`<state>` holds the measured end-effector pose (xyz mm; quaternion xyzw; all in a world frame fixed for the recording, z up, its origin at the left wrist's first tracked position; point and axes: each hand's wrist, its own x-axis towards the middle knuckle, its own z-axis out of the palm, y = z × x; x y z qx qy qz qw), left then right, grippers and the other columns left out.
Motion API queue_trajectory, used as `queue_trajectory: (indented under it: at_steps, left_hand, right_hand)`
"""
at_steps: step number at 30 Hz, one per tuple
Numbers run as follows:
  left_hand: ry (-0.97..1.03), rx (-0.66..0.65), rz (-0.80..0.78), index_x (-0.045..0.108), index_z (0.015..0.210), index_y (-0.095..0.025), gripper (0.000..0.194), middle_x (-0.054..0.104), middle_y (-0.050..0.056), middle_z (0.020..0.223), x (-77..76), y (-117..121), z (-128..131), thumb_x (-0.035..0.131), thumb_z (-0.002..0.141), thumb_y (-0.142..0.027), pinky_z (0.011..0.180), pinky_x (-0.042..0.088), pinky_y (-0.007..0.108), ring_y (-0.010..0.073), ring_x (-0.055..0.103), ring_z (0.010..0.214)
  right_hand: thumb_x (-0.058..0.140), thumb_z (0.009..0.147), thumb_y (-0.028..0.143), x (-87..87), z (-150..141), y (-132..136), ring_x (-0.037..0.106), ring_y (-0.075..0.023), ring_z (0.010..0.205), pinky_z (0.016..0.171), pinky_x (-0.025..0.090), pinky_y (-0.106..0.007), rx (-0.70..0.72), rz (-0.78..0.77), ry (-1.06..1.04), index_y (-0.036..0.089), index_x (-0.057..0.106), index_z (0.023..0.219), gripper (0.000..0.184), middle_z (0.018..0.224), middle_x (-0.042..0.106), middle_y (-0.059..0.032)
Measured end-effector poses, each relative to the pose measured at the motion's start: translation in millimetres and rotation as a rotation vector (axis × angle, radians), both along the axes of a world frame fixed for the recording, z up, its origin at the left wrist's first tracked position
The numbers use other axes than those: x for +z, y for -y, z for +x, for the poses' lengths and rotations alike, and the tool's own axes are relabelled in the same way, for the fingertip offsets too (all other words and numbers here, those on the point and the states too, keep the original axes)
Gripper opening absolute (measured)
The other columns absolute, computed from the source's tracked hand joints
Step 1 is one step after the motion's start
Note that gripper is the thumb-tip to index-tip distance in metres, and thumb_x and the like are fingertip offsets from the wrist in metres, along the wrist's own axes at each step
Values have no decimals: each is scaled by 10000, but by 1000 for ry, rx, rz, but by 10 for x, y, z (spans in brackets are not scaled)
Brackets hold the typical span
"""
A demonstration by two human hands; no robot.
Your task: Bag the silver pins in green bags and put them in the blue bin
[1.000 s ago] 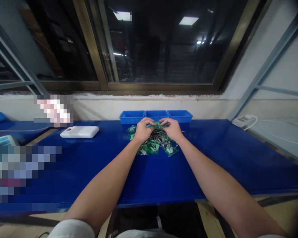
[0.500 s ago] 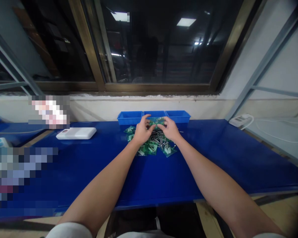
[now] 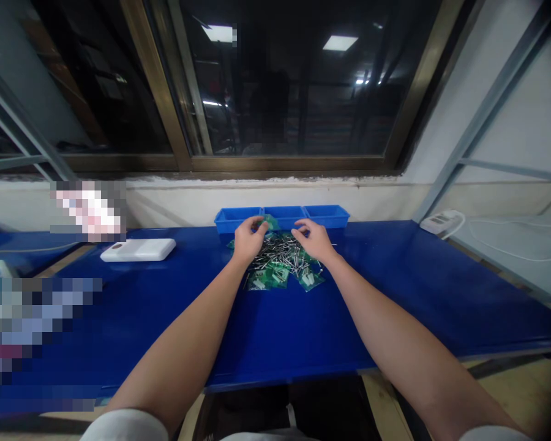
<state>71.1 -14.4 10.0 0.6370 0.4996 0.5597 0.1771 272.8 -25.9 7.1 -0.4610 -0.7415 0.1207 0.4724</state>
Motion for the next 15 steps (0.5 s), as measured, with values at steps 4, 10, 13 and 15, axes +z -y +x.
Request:
queue_trajectory:
  at_steps: [4,10,13,15]
  left_hand:
    - [163,-1,-92,596,1132,-142,425,653,96,1081,31,-80,-99,579,751,-328,842,480,335,207,616,915]
    - [247,-68,-243,403,1338,-220,641,395,117,1409,17,-152,-165,600,729,-260,769,511,323,252,570,1070]
    - [210,-74,-249,408,1329,-212,632,404,128,1401,-27,-193,-179,606,732,-273,809,500,327,247,565,1084]
    - [164,-64,-206,454,1285,-191,574,473,128,1344,-46,-206,-183,600,736,-280,845,488,336,233,584,1048]
  right_hand:
    - [537,798,360,2,22,-5,620,-197,789,738,451,-325,-3,-15,34,199,613,986,259,770,681,-41]
    - [535,799,368,-12,38,-30,618,-198,806,756,448,-330,-16,-13,65,205,620,980,258,776,685,-37]
    - [507,810,350,-31,50,-67,610,-188,794,749,443,-322,-52,1,62,205,640,923,226,790,679,-40]
    - [483,814,319,-30,73,-92,601,-179,776,742,439,-316,-92,-12,49,202,648,879,213,791,669,-40]
